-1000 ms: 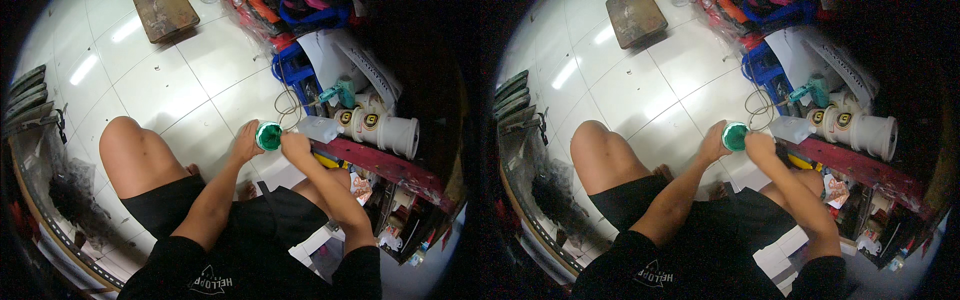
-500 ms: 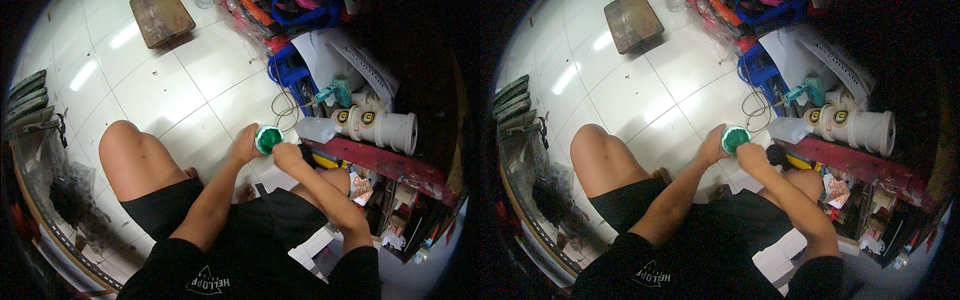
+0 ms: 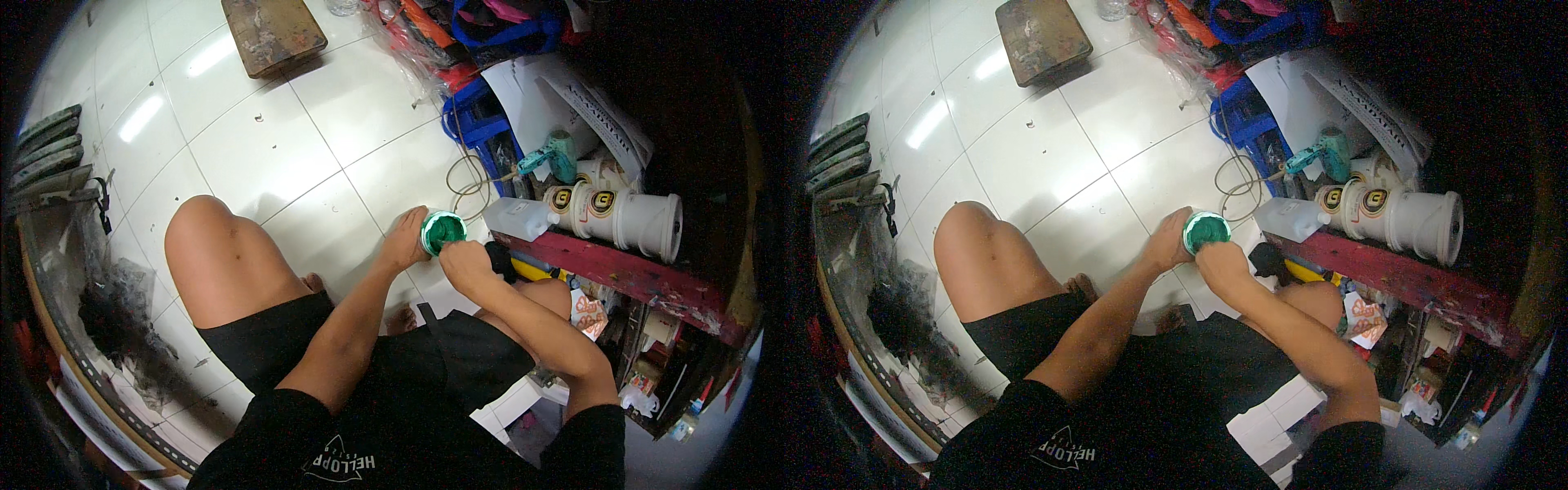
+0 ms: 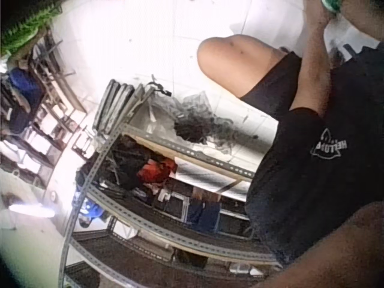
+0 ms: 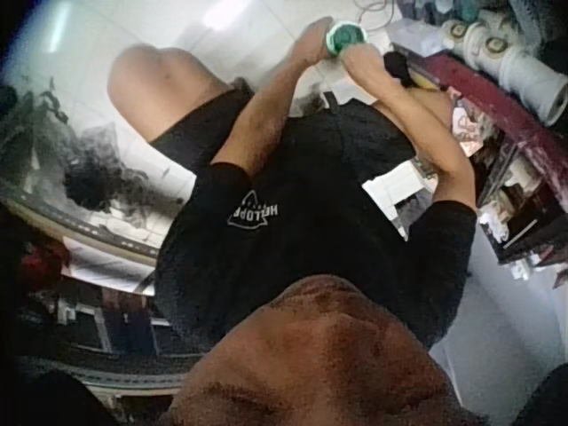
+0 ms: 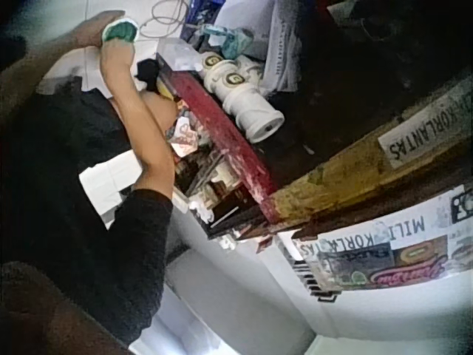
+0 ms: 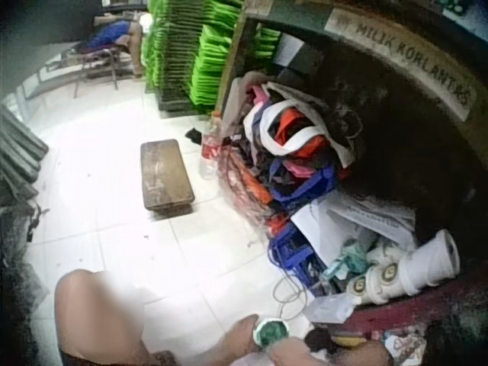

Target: The person retrieves a container of green paint and a bottle of blue liquid from a shelf, then sits on the floor to pour the liquid into the paint and stir it using a spatula.

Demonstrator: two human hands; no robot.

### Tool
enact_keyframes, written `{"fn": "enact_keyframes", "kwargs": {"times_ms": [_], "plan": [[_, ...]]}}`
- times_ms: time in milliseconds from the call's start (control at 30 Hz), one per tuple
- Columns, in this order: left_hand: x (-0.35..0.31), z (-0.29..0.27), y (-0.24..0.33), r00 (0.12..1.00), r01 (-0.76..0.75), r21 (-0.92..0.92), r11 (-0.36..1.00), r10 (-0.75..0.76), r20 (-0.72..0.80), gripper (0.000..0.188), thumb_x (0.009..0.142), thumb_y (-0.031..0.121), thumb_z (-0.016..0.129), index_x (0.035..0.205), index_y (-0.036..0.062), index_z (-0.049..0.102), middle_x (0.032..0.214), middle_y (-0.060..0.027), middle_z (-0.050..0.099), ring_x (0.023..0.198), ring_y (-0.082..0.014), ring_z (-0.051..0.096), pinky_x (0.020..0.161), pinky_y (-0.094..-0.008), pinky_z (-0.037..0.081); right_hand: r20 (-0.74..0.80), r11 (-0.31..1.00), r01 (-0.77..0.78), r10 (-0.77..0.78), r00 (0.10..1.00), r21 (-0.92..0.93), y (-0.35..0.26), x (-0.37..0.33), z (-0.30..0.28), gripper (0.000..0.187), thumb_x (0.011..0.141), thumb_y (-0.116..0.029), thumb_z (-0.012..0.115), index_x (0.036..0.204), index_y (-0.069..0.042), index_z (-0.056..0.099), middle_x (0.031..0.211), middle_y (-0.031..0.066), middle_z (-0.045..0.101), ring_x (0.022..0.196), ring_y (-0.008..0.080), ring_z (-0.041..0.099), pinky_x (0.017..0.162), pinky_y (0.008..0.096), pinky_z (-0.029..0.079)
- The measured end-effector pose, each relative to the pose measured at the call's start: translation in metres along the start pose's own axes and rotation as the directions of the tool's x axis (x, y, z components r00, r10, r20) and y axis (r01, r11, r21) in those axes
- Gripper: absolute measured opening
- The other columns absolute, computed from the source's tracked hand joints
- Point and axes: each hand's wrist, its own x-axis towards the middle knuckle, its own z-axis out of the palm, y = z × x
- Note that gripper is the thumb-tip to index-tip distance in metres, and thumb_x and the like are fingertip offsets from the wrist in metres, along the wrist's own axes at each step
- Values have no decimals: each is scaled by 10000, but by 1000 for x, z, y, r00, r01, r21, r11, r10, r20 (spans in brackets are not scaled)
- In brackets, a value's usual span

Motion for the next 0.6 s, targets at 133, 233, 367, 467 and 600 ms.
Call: {"fn": "enact_keyframes", "kwargs": {"times_ms": [133, 233, 367, 467, 600], "plan": [[4, 0, 3, 1000, 16, 1, 1000, -16, -27, 966, 571, 158, 830, 1409, -14, 382, 1417, -228, 480, 1350, -415, 421, 1141, -457, 376, -72, 945, -298, 310, 948, 138, 31, 10, 8, 166, 873, -114, 573, 963, -9, 664, 782, 150, 726, 686, 293, 734, 583, 433, 577], [0, 2, 0, 999, -19, 7, 1000, 19, -30, 963, 572, 159, 828, 1410, -13, 384, 1420, -229, 478, 1347, -417, 425, 1140, -458, 379, 172, 956, -187, 149, 974, 226, -2, 6, -19, 161, 836, -115, 620, 931, -16, 705, 846, 194, 735, 767, 343, 736, 661, 447, 590], [-1, 2, 4, 1000, -9, 5, 1000, 10, -9, 975, 568, 160, 834, 1415, -17, 383, 1433, -227, 472, 1346, -421, 425, 1144, -458, 375, 81, 886, -367, 359, 930, 283, 32, 9, -17, 177, 824, -124, 618, 869, 3, 732, 867, 222, 730, 837, 355, 735, 739, 474, 586], [0, 5, -1, 1000, -10, 24, 1000, 11, -18, 985, 563, 162, 844, 1414, -22, 383, 1434, -233, 470, 1347, -420, 424, 1144, -455, 372, 208, 927, -252, 199, 958, 276, 3, 10, -23, 167, 836, -134, 614, 854, 0, 711, 833, 214, 724, 802, 357, 734, 723, 481, 584], [1, 6, 4, 1000, -5, 20, 1000, 6, -21, 1003, 566, 183, 863, 1420, -24, 379, 1435, -243, 467, 1349, -421, 426, 1145, -461, 367, 121, 826, -444, 430, 895, 346, 35, 2, -3, 223, 831, -160, 618, 911, 10, 737, 910, 245, 721, 855, 366, 730, 780, 489, 577]]}}
